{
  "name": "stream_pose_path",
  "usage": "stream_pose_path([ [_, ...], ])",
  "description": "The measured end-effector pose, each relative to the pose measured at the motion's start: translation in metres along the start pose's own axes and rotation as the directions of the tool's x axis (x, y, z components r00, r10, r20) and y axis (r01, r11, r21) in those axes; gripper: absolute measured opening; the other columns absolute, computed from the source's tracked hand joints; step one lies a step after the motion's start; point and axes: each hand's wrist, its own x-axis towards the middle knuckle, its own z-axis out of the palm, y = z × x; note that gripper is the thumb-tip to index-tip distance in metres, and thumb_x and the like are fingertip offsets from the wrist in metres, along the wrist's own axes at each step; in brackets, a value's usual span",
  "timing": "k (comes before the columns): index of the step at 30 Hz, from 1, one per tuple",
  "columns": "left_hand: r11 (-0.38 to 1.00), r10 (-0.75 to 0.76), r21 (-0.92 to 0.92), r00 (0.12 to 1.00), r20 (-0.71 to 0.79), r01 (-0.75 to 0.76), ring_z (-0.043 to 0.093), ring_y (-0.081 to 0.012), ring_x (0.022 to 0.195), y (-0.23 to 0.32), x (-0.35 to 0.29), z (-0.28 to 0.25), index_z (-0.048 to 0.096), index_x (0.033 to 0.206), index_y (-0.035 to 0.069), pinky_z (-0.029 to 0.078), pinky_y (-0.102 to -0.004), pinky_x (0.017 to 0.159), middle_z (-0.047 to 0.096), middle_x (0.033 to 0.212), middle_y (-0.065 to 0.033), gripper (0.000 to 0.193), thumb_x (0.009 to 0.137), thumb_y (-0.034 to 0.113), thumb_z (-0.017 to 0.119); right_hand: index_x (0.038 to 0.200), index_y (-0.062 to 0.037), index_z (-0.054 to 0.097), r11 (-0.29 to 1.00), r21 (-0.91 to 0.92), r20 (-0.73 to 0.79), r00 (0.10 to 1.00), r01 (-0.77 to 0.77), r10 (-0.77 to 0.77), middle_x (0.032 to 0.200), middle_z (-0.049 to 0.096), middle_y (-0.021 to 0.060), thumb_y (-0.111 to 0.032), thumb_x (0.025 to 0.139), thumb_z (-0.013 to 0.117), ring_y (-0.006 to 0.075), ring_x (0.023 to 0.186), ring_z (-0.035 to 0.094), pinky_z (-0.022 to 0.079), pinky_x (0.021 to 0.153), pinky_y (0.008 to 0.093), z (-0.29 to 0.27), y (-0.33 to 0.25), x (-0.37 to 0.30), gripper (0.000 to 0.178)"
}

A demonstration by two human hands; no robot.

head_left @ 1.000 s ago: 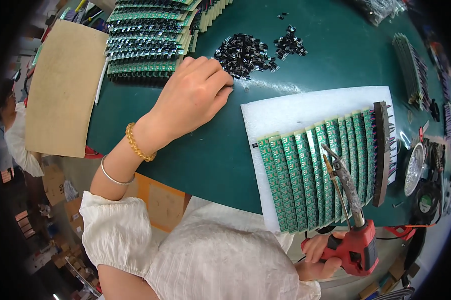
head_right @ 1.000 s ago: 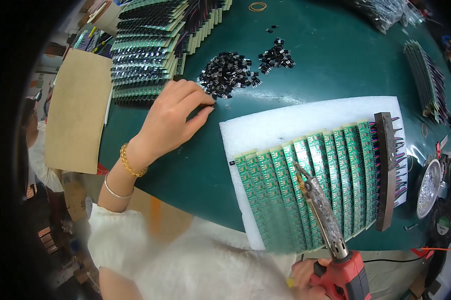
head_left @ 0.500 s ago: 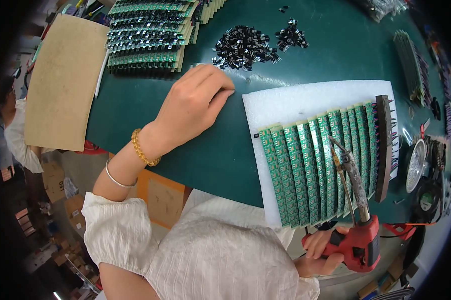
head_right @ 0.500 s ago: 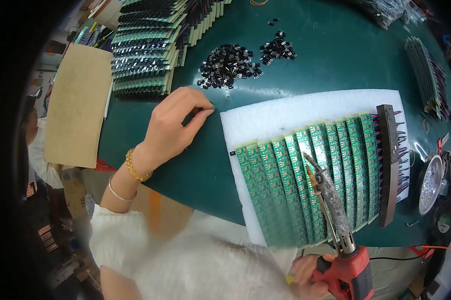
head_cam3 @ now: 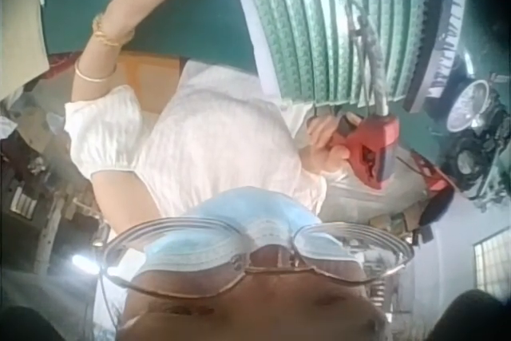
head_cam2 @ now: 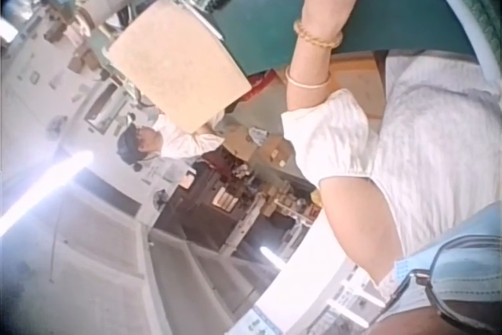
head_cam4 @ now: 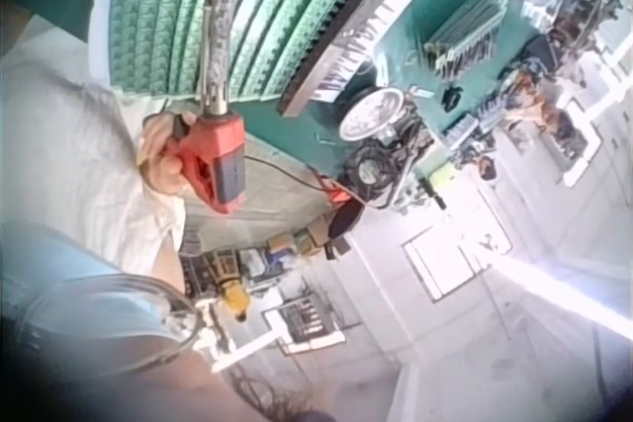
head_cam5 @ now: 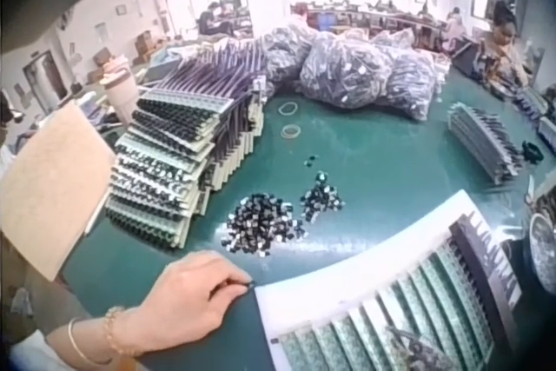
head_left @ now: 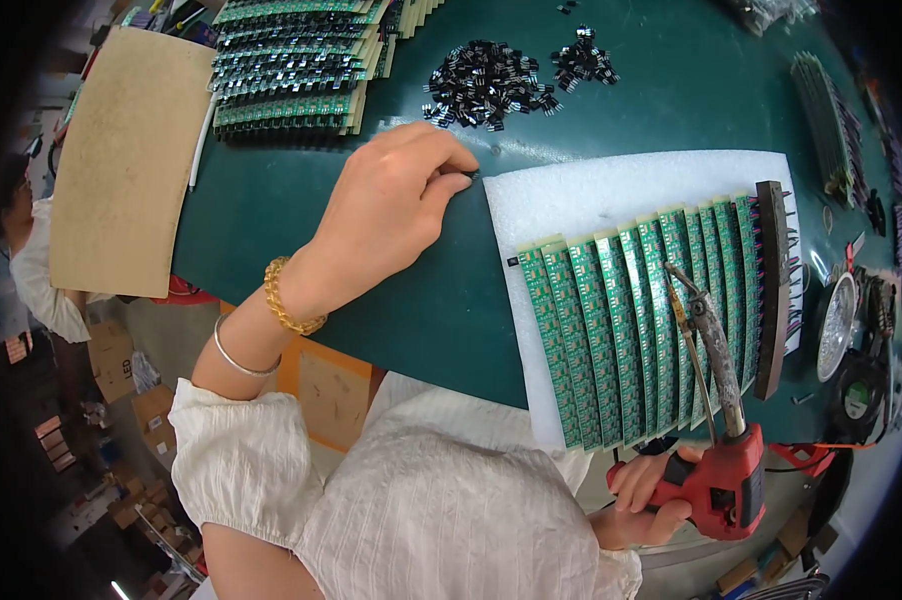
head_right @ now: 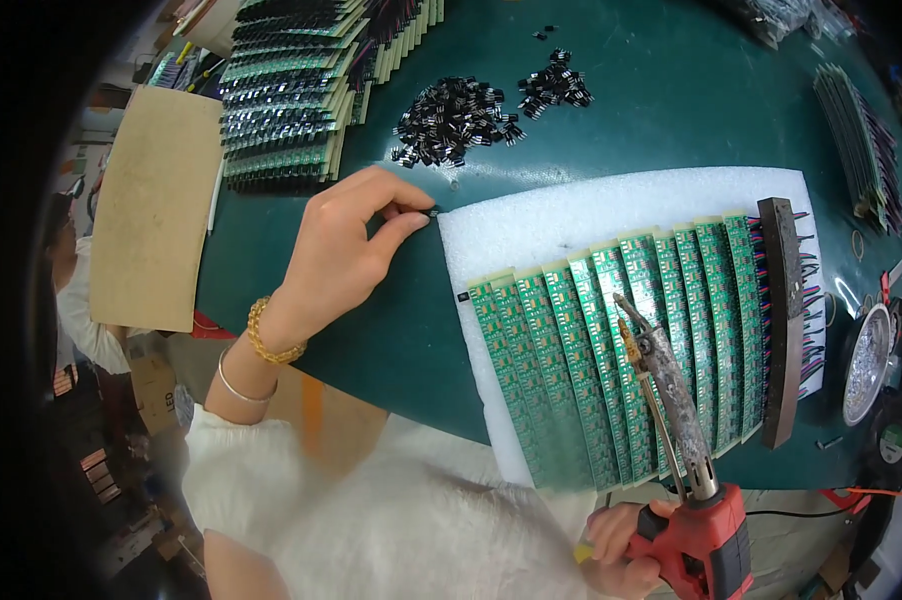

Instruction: The person solders electronic components onto circuit board strips using a soldering iron, stacks and sets aside the finished boards, then arranges a new batch of circuit boards on the work surface and solders components onto them.

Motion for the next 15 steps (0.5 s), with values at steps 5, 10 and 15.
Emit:
stream_pose_path([
  [5, 0.987, 0.107, 0.120, 0.994, 0.009, -0.107, 0.057, -0.0316, 0.078, 0.001, -0.001, 0.000, 0.059, 0.081, 0.000, 0.045, -0.0388, 0.072, 0.059, 0.079, -0.0119, 0.007, 0.079, 0.001, 0.065, 0.129, 0.0028, 0.036, 1.000, 0.012, 0.038, 0.999, -0.001, 0.001, 0.050, 0.042, 0.0012, -0.051, 0.090, 0.058, 0.0121, 0.037, 0.038, 0.038, 0.041, 0.0276, -0.001, -0.001, 0.000, 0.070],
  [10, 0.970, 0.169, 0.179, 0.985, -0.014, -0.164, 0.058, -0.0227, 0.070, 0.001, -0.007, -0.001, 0.062, 0.085, -0.001, 0.047, -0.0316, 0.063, 0.060, 0.079, -0.0097, 0.011, 0.077, -0.002, 0.069, 0.135, -0.0041, 0.035, 0.996, -0.016, -0.055, 0.994, -0.091, 0.090, 0.057, 0.043, 0.0005, -0.055, 0.084, 0.062, 0.0160, 0.048, 0.040, 0.038, 0.052, 0.0331, -0.001, -0.003, -0.007, 0.077],
  [15, 0.944, 0.287, 0.186, 0.956, -0.056, -0.273, 0.057, -0.0257, 0.070, 0.011, -0.007, 0.001, 0.062, 0.084, 0.000, 0.046, -0.0331, 0.063, 0.058, 0.079, -0.0099, 0.012, 0.075, -0.002, 0.070, 0.132, -0.0031, 0.036, 0.994, 0.098, 0.112, 0.993, -0.052, 0.041, 0.062, 0.050, 0.0041, -0.053, 0.088, 0.059, 0.0156, 0.051, 0.046, 0.042, 0.053, 0.0330, -0.007, 0.001, -0.001, 0.071],
])
